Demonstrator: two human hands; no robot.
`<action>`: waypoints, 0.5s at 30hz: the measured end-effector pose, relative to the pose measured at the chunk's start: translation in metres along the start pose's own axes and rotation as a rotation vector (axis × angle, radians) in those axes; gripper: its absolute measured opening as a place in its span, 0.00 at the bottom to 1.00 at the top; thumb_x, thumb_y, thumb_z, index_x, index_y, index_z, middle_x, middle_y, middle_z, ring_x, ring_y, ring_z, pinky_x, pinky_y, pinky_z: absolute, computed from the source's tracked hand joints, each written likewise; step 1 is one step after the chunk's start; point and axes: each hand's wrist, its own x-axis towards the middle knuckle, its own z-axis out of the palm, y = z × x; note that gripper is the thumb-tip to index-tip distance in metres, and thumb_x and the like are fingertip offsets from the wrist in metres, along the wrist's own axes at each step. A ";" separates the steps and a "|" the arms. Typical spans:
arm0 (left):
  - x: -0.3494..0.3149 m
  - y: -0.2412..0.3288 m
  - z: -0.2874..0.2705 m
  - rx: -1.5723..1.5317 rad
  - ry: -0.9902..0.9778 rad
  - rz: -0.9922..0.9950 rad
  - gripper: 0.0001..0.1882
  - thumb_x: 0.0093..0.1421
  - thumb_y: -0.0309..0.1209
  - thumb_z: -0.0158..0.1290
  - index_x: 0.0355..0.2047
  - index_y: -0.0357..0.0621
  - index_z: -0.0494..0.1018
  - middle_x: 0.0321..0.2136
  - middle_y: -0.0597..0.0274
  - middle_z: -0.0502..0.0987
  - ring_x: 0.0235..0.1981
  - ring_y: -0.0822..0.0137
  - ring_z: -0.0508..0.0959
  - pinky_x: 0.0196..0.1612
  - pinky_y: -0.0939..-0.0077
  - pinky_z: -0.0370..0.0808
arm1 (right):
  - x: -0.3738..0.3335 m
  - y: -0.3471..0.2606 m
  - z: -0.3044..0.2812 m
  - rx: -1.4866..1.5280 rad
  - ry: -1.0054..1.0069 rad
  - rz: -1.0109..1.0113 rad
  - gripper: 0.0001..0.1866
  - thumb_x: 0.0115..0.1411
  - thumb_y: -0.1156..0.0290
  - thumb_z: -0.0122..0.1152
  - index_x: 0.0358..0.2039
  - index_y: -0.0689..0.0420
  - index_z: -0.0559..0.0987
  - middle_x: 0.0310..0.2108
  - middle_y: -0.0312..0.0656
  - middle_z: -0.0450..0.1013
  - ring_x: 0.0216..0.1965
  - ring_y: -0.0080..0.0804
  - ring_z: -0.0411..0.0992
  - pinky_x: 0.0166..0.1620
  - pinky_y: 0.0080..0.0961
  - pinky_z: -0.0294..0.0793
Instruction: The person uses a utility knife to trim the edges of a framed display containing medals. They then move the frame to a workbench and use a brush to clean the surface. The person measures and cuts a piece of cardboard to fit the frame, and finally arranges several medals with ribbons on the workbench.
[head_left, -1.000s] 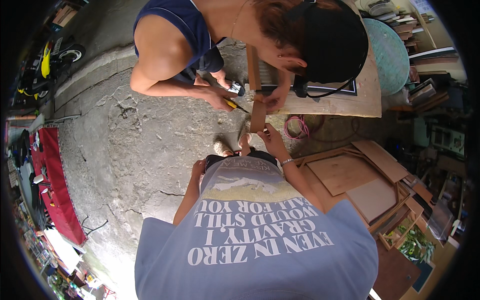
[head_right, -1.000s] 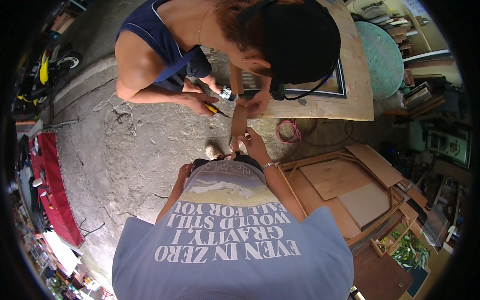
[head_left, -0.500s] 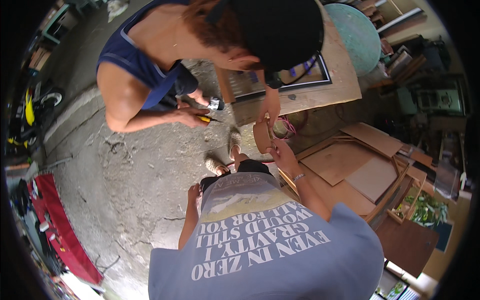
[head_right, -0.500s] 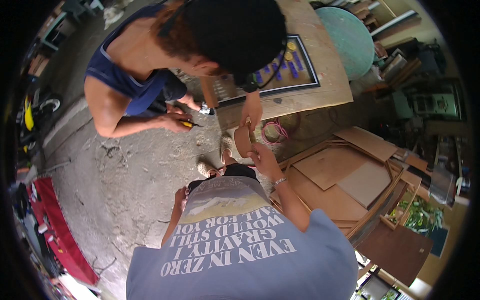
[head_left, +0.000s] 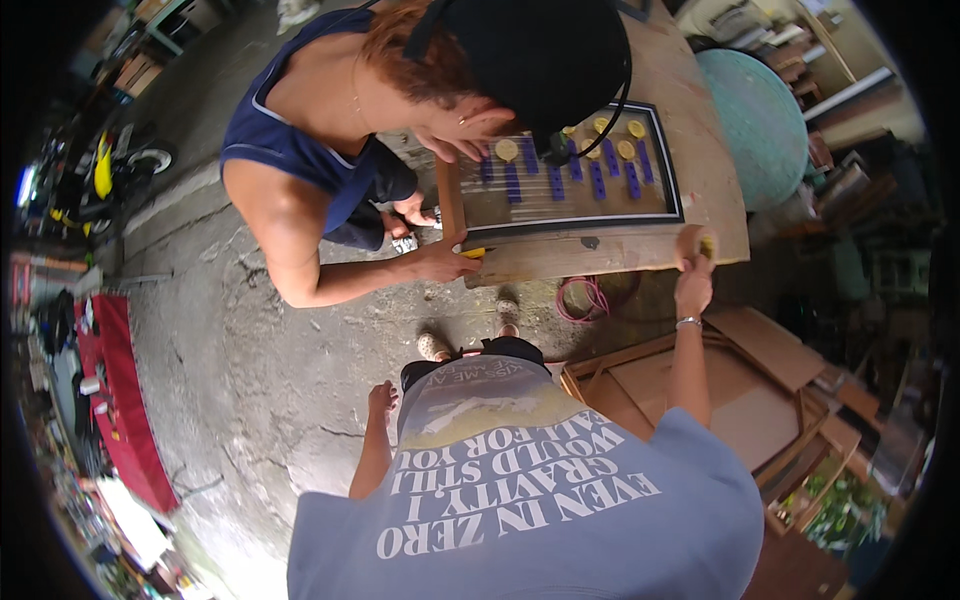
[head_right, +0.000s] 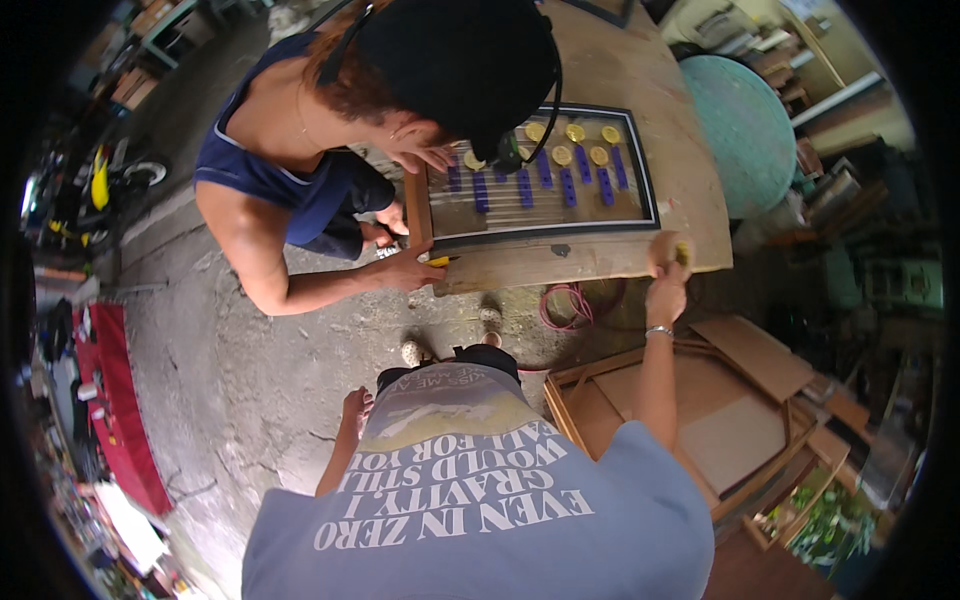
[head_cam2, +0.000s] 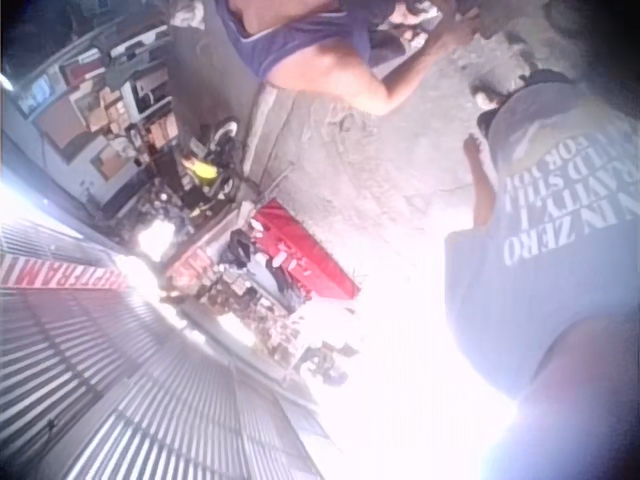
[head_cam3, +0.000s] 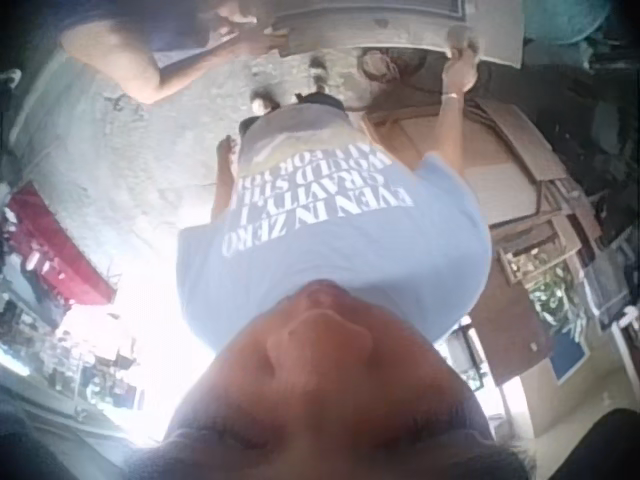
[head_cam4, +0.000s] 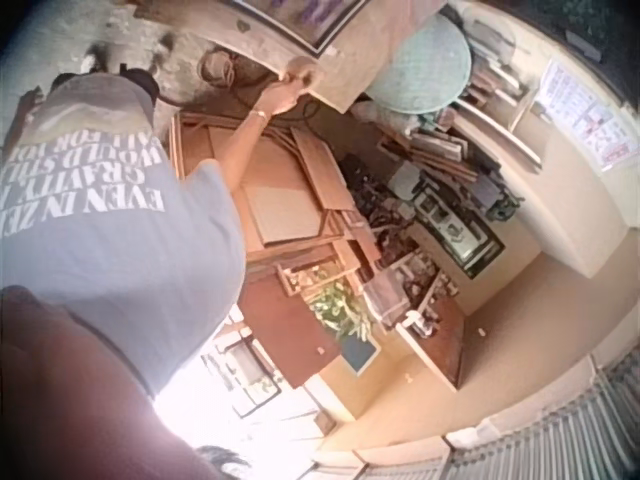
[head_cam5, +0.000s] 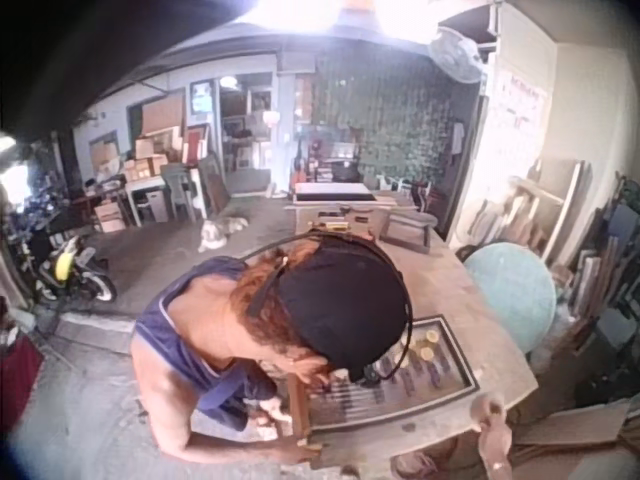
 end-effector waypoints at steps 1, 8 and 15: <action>-0.005 -0.003 0.008 0.007 0.017 -0.011 0.20 0.65 0.45 0.52 0.45 0.40 0.75 0.36 0.58 0.81 0.36 0.64 0.81 0.33 0.68 0.74 | 0.024 0.011 0.011 -0.028 -0.001 0.047 0.12 0.67 0.57 0.54 0.46 0.49 0.75 0.40 0.48 0.78 0.40 0.55 0.78 0.41 0.51 0.76; -0.046 -0.002 0.044 0.196 0.089 0.326 0.24 0.66 0.46 0.51 0.45 0.32 0.76 0.37 0.49 0.83 0.37 0.61 0.82 0.43 0.68 0.77 | 0.113 0.065 0.089 0.040 -0.060 0.283 0.19 0.67 0.57 0.56 0.55 0.48 0.73 0.51 0.45 0.77 0.47 0.53 0.77 0.47 0.47 0.76; -0.069 -0.017 0.057 0.251 0.094 0.286 0.25 0.65 0.47 0.51 0.46 0.34 0.78 0.34 0.50 0.83 0.36 0.61 0.82 0.41 0.67 0.77 | 0.091 0.091 0.121 0.159 0.201 0.095 0.26 0.65 0.62 0.58 0.61 0.58 0.68 0.60 0.59 0.65 0.62 0.58 0.62 0.55 0.47 0.71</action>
